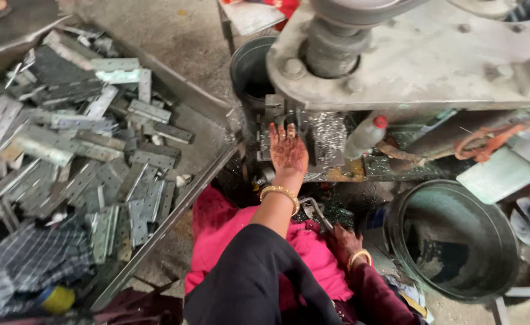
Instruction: The person picks up metal brackets from a bin and places them into a punch press machine one by one to add holes or shapes, then places the finished brackets into a separate container.
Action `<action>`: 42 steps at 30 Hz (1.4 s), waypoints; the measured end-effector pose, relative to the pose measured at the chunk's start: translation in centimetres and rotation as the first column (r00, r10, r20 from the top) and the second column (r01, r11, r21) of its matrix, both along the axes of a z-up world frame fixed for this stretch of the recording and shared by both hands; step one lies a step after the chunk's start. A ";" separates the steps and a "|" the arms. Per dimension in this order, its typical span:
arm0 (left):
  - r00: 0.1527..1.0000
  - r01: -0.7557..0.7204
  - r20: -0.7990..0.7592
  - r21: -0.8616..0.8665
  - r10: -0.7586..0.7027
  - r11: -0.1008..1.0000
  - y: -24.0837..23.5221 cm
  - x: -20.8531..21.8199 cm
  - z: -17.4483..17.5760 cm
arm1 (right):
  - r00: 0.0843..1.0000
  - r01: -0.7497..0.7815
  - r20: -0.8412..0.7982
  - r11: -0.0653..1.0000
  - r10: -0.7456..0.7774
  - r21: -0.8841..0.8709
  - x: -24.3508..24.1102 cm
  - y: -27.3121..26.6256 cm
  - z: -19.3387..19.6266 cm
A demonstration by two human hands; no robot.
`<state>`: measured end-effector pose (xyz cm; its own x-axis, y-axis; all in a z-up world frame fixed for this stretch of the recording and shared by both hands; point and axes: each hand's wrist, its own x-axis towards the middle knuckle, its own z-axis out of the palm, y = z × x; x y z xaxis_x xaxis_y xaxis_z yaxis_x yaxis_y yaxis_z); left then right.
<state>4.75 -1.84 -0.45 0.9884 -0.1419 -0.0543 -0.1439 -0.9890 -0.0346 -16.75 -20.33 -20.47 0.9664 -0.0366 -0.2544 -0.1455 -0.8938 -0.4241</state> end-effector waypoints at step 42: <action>0.949 -0.313 -0.311 -0.934 -0.040 -0.174 10.5 -12.1 -0.8 | 0.968 -0.195 0.250 0.618 -0.004 0.761 5.2 10.7 19.3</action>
<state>-7.32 8.70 -1.30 0.9839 -0.0681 -0.1655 0.1738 0.1433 0.9743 -11.56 -9.62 -1.21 0.9828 0.1738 0.0620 0.0999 -0.2189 -0.9706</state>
